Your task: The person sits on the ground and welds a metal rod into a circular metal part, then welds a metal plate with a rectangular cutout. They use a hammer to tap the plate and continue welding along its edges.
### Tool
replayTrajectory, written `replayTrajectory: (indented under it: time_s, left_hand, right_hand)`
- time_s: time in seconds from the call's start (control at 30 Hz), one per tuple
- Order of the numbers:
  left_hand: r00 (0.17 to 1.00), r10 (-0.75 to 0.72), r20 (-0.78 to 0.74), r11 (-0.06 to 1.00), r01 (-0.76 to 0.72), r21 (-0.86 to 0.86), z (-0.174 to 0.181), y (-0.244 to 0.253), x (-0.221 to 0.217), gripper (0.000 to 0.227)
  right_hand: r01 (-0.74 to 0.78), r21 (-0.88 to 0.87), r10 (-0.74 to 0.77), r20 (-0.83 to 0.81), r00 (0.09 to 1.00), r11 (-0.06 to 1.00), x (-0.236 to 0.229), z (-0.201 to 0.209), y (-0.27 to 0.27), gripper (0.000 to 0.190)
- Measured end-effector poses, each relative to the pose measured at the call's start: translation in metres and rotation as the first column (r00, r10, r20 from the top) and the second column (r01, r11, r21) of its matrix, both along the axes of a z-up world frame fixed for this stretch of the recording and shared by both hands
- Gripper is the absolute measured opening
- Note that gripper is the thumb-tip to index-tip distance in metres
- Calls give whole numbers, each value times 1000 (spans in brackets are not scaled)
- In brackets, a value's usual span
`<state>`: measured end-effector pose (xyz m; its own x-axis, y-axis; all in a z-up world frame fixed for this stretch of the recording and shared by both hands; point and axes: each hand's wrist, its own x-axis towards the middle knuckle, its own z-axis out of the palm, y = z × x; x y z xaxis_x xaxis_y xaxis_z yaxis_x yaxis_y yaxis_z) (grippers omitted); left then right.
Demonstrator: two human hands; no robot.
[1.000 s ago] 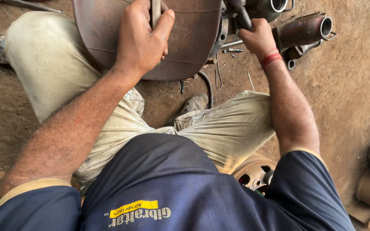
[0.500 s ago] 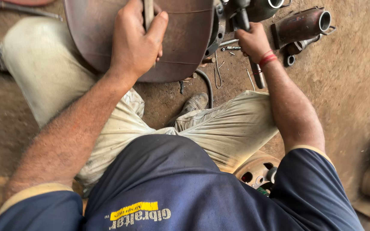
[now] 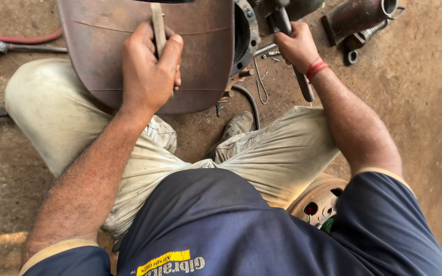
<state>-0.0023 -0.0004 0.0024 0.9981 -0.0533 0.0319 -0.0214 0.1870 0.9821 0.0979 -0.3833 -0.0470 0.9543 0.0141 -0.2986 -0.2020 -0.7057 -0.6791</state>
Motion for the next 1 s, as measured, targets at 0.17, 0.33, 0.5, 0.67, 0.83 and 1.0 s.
replayTrajectory:
  time_s: [0.17, 0.33, 0.5, 0.67, 0.83, 1.0]
  left_hand:
    - [1000, -1, -14, 1000, 1, 1, 0, -3, 1, 13]
    - [1000, 1, -28, 1000, -1, 4, -2, -3, 1, 12]
    - [1000, -12, -28, 1000, 12, 8, -1, -5, 2, 13]
    - [999, -6, -35, 999, 7, 37, 2, -3, 1, 14]
    - [1000, -9, -5, 1000, 9, 29, 3, -5, 1, 14]
    - [998, -3, -56, 1000, 5, 31, 9, -5, 2, 14]
  right_hand:
    - [-3, -39, 1, -57, 998, 999, -5, -1, -1, 14]
    - [-8, -106, 2, -48, 999, 994, 3, -4, 4, 13]
    - [4, -178, -13, -46, 999, 984, 2, -2, -2, 12]
    - [-41, -144, 32, -69, 997, 989, 7, -5, 3, 13]
    - [-46, -140, 43, -18, 999, 989, 14, -5, 1, 14]
    - [-65, -207, 65, -9, 998, 976, 10, -3, 2, 15]
